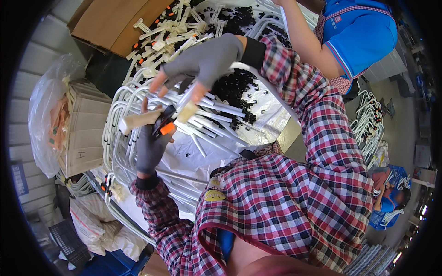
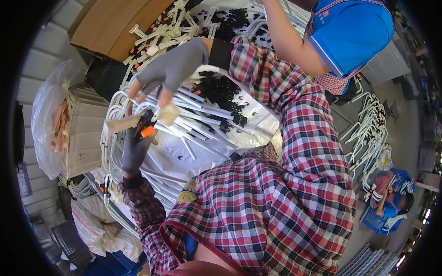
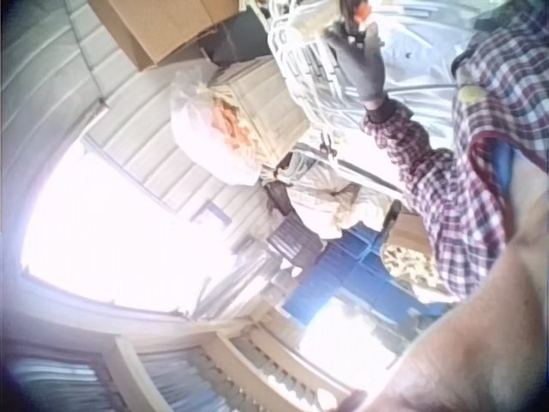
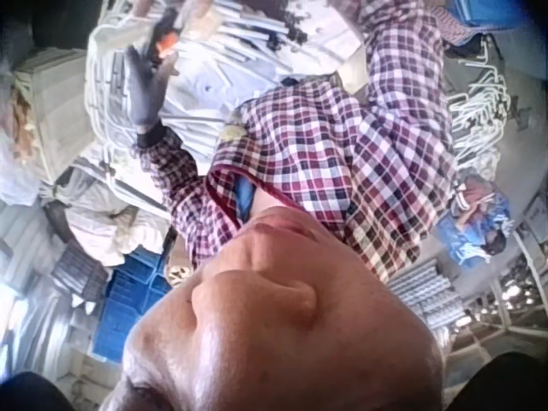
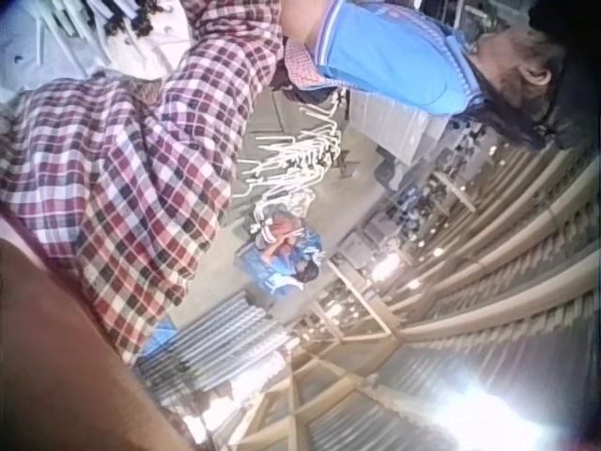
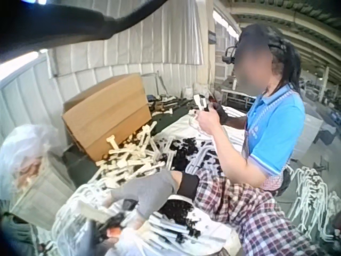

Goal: The person assembles white plastic hangers by inserting black plastic clips into the ends of the hanger arms. The person repeatedly picks up hangers and clips, aligns them, and presses the clips into place. Completed hangers are stacked on a white sheet on the table.

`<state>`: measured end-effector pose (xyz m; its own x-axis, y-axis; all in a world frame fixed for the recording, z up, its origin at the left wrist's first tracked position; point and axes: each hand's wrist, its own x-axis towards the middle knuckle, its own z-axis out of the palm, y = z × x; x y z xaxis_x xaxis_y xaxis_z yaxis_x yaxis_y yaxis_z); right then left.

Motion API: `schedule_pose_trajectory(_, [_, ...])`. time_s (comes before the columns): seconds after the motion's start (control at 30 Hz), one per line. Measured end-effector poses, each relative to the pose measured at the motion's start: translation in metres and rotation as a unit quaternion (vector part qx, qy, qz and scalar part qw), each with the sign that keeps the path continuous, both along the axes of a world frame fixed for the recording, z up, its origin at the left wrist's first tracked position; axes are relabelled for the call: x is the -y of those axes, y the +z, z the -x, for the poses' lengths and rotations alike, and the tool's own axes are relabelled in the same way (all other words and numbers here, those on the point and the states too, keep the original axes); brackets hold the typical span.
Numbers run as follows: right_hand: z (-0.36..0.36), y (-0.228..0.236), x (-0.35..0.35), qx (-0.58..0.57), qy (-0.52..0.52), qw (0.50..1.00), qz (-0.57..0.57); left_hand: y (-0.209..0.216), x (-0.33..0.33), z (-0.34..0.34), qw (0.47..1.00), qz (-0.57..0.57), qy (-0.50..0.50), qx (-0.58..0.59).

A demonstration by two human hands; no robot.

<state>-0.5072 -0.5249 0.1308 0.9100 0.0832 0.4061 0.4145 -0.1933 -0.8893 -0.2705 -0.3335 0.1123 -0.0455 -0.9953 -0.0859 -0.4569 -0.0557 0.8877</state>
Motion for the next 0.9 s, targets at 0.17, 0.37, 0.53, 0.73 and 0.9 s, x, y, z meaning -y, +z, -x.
schedule_pose_trajectory(0.17, [0.037,-0.116,0.078,-0.063,-0.557,0.827,0.045,-0.011,0.012,-0.015,0.984,-0.119,-0.004,0.136])
schedule_pose_trajectory(0.37, [0.102,-0.284,0.082,-0.298,-0.678,0.584,0.331,-0.016,-0.042,-0.053,0.979,-0.052,0.190,-0.045])
schedule_pose_trajectory(0.53, [0.086,-0.297,0.076,-0.281,-0.685,0.567,0.361,-0.020,-0.100,-0.093,0.946,-0.018,0.324,-0.017])
schedule_pose_trajectory(0.73, [0.087,-0.286,0.036,-0.205,-0.546,0.777,-0.236,-0.020,-0.157,-0.125,0.917,0.028,0.397,-0.004])
schedule_pose_trajectory(0.9, [0.106,-0.320,-0.024,-0.073,-0.319,0.745,-0.581,-0.025,-0.167,-0.142,0.896,0.039,0.442,0.017])
